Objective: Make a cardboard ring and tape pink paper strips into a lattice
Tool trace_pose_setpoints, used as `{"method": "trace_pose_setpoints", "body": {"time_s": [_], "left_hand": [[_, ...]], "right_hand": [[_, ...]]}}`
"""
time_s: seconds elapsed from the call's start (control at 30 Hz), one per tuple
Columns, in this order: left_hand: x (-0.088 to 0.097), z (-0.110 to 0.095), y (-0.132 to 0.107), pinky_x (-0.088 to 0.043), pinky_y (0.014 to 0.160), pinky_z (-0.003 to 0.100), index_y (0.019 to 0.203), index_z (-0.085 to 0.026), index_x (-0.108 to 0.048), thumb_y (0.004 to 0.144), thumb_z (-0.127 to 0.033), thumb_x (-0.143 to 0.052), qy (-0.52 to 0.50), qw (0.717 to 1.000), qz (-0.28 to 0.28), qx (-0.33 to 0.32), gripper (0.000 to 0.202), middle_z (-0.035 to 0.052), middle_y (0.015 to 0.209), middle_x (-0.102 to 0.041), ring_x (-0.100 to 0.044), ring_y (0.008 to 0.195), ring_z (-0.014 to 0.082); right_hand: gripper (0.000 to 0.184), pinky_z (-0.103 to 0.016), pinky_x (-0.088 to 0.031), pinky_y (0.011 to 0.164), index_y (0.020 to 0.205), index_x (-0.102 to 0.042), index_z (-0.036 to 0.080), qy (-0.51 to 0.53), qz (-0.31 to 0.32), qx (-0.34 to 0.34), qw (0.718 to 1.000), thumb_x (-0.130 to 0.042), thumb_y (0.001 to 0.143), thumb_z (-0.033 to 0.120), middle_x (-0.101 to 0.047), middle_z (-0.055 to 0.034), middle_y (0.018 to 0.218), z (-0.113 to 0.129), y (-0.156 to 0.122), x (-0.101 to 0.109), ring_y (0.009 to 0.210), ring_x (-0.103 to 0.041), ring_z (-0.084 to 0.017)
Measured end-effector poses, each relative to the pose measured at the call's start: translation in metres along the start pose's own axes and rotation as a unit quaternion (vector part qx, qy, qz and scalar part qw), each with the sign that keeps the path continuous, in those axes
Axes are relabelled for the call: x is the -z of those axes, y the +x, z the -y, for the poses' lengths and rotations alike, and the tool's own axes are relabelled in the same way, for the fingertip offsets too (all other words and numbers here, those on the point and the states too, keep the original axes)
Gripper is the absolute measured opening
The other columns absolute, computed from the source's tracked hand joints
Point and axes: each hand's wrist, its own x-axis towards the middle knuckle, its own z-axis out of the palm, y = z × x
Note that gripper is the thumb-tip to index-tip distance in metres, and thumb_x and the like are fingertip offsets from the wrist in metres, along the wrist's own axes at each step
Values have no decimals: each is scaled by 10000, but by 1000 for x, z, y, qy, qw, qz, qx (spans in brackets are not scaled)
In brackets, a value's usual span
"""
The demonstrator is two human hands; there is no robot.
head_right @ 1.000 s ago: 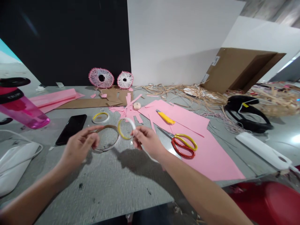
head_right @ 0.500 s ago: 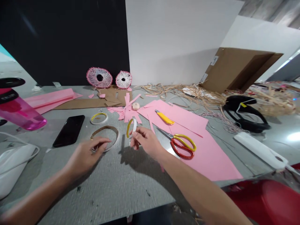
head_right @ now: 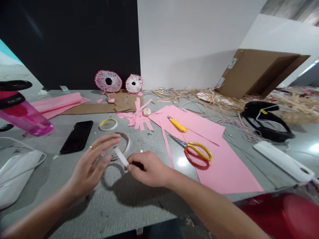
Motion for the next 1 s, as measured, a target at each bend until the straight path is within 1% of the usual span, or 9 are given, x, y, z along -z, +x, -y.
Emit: {"method": "trace_pose_setpoints", "body": {"time_s": [0.07, 0.13, 0.23, 0.27, 0.33, 0.4, 0.53, 0.67, 1.0], "left_hand": [[2, 1, 2, -510, 958, 362, 1068, -215, -684, 960, -245, -476, -21, 998, 51, 28, 236, 75, 1109, -722, -654, 1108, 225], [3, 1, 3, -543, 782, 297, 902, -207, -689, 930, -275, -517, -52, 991, 93, 82, 187, 36, 864, -733, -694, 865, 193], [2, -4, 3, -487, 576, 236, 769, -203, -646, 862, -282, -558, -97, 974, 139, 151, 150, -9, 672, -672, -623, 615, 146], [1, -6, 2, -464, 543, 227, 743, -203, -630, 845, -279, -559, -100, 971, 142, 161, 146, -18, 641, -656, -600, 576, 137], [-2, -9, -1, -432, 514, 219, 700, -204, -596, 834, -278, -557, -82, 975, 121, 166, 158, -29, 601, -634, -570, 534, 125], [-6, -11, -4, -426, 521, 218, 683, -203, -582, 839, -277, -563, -49, 983, 84, 155, 174, -36, 584, -624, -566, 522, 119], [-14, -8, -12, -431, 545, 208, 701, -201, -592, 846, -247, -579, -6, 992, 37, 123, 153, -52, 590, -619, -581, 529, 106], [-19, -6, -16, -421, 536, 196, 695, -202, -570, 856, -231, -580, 8, 992, 28, 123, 164, -68, 574, -594, -560, 508, 92], [-21, -5, -17, -417, 514, 204, 709, -208, -557, 853, -229, -560, 11, 989, 30, 144, 145, -68, 568, -589, -548, 493, 98]], "right_hand": [[172, -214, -386, 573, 833, -641, 178, -37, 4, 37, 999, -520, 936, 245, -591, 18, 668, -3, 0, 6, 588, -495, -100], [190, -229, -417, 613, 897, -663, 176, -83, -6, 71, 994, -505, 966, 255, -645, -11, 733, -8, 0, 11, 642, -543, -118], [174, -255, -471, 670, 1011, -676, 184, -123, -66, 88, 986, -515, 976, 241, -693, -42, 823, -16, 1, 12, 723, -605, -145], [167, -260, -489, 685, 1037, -674, 189, -120, -102, 82, 984, -527, 972, 233, -702, -45, 843, -16, 1, 11, 740, -621, -149], [162, -273, -524, 730, 1057, -672, 199, -107, -170, 76, 977, -539, 966, 209, -715, -50, 890, -15, 1, 6, 797, -655, -157], [187, -291, -548, 803, 1074, -674, 206, -98, -202, 89, 971, -522, 967, 179, -719, -66, 974, -9, -1, -1, 903, -677, -167], [295, -318, -543, 953, 1218, -647, 195, -97, -182, 117, 972, -509, 962, 146, -677, -110, 1168, -1, -4, -11, 1107, -649, -176], [358, -325, -511, 1040, 1291, -615, 164, -103, -160, 125, 974, -502, 953, 128, -646, -140, 1262, -1, -6, -15, 1209, -608, -180], [397, -396, -497, 1090, 1321, -602, 176, -121, -104, 97, 982, -485, 944, 140, -600, -157, 1385, -1, -11, -17, 1315, -560, -208]]}}
